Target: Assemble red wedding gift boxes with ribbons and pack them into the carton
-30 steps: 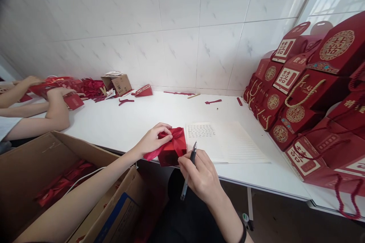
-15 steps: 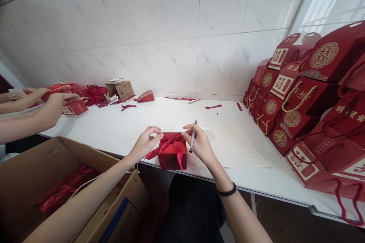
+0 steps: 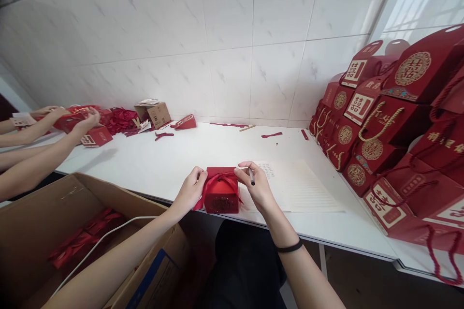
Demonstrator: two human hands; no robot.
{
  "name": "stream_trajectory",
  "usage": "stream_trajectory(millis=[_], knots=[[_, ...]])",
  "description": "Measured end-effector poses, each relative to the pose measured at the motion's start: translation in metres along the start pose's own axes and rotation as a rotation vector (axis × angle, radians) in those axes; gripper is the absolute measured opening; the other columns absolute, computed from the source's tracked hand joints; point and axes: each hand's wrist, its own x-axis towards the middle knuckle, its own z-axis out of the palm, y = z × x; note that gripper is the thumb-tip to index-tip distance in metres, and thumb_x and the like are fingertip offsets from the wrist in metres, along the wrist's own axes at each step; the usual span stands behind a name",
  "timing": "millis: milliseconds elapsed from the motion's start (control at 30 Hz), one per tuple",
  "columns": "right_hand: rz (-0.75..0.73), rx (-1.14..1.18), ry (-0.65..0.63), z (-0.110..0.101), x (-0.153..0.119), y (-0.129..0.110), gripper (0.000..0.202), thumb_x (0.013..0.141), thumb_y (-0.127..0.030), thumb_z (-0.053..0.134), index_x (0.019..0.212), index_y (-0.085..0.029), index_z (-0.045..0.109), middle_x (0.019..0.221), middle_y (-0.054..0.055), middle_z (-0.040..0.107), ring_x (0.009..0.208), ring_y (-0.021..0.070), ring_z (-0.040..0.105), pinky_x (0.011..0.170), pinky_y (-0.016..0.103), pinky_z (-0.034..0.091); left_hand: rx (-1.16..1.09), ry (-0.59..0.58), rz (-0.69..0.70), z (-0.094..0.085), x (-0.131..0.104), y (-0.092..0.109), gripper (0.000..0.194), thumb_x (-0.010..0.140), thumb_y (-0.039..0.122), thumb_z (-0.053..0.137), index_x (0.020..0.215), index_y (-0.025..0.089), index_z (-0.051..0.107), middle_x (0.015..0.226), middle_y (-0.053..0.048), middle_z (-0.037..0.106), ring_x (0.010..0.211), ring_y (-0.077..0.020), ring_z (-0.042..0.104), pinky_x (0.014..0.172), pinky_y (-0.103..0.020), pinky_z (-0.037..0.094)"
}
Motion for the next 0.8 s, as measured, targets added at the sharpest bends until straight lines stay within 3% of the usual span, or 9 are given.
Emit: stream_trajectory(millis=[167, 300, 433, 533, 633, 800], knots=[[0.094, 0.163, 0.091, 0.0, -0.001, 0.008, 0.042, 0.051, -0.037, 0.083, 0.075, -0.02, 0.052, 0.067, -0.004, 0.056, 0.065, 0.012, 0.055, 0.062, 0.024, 0.044, -0.006, 0.016, 0.006, 0.002, 0.0, 0.001, 0.023, 0.088, 0.031, 0.036, 0.068, 0.021, 0.039, 0.064, 0.003, 0.046, 0.062, -0.0136, 0.047, 0.06, -0.026, 0.036], [0.042, 0.227, 0.096, 0.001, -0.002, 0.015, 0.044, 0.051, -0.037, 0.083, 0.073, -0.021, 0.049, 0.061, -0.005, 0.055, 0.061, 0.0121, 0.054, 0.061, 0.025, 0.044, -0.02, 0.035, 0.009, 0.003, 0.0, 0.0, 0.023, 0.088, 0.029, 0.035, 0.067, 0.021, 0.039, 0.064, 0.003, 0.046, 0.063, -0.0136, 0.047, 0.059, -0.026, 0.036], [-0.092, -0.085, 0.119, -0.002, -0.004, 0.014, 0.041, 0.062, -0.05, 0.074, 0.078, -0.02, 0.052, 0.059, -0.004, 0.053, 0.057, 0.0129, 0.052, 0.054, 0.025, 0.041, -0.045, 0.009, -0.014, 0.004, 0.0, -0.004, 0.022, 0.086, 0.03, 0.037, 0.067, 0.02, 0.04, 0.064, 0.003, 0.047, 0.064, -0.0135, 0.048, 0.061, -0.026, 0.037], [-0.219, -0.346, 0.191, -0.007, -0.005, 0.006, 0.045, 0.067, -0.059, 0.065, 0.085, -0.019, 0.053, 0.068, 0.002, 0.06, 0.064, 0.0168, 0.057, 0.059, 0.029, 0.045, -0.061, 0.026, -0.016, -0.001, 0.005, -0.001, 0.016, 0.084, 0.03, 0.041, 0.071, 0.02, 0.042, 0.069, 0.002, 0.049, 0.07, -0.0139, 0.051, 0.068, -0.027, 0.041], [-0.331, -0.491, 0.23, -0.01, -0.008, -0.003, 0.043, 0.07, -0.058, 0.062, 0.088, -0.02, 0.052, 0.077, 0.005, 0.062, 0.068, 0.019, 0.059, 0.062, 0.033, 0.048, -0.034, 0.067, 0.111, -0.012, 0.016, 0.007, 0.006, 0.08, 0.025, 0.047, 0.084, 0.019, 0.048, 0.09, -0.003, 0.054, 0.09, -0.0162, 0.053, 0.081, -0.03, 0.043], [-0.454, -0.784, 0.043, -0.008, -0.024, -0.006, 0.021, 0.081, -0.041, 0.057, 0.086, -0.021, 0.053, 0.078, 0.004, 0.063, 0.07, 0.0191, 0.059, 0.064, 0.033, 0.048, 0.15, -0.241, 0.442, -0.024, 0.028, 0.013, 0.014, 0.084, 0.029, 0.048, 0.087, 0.021, 0.06, 0.105, -0.004, 0.055, 0.108, -0.019, 0.048, 0.099, -0.038, 0.036]])
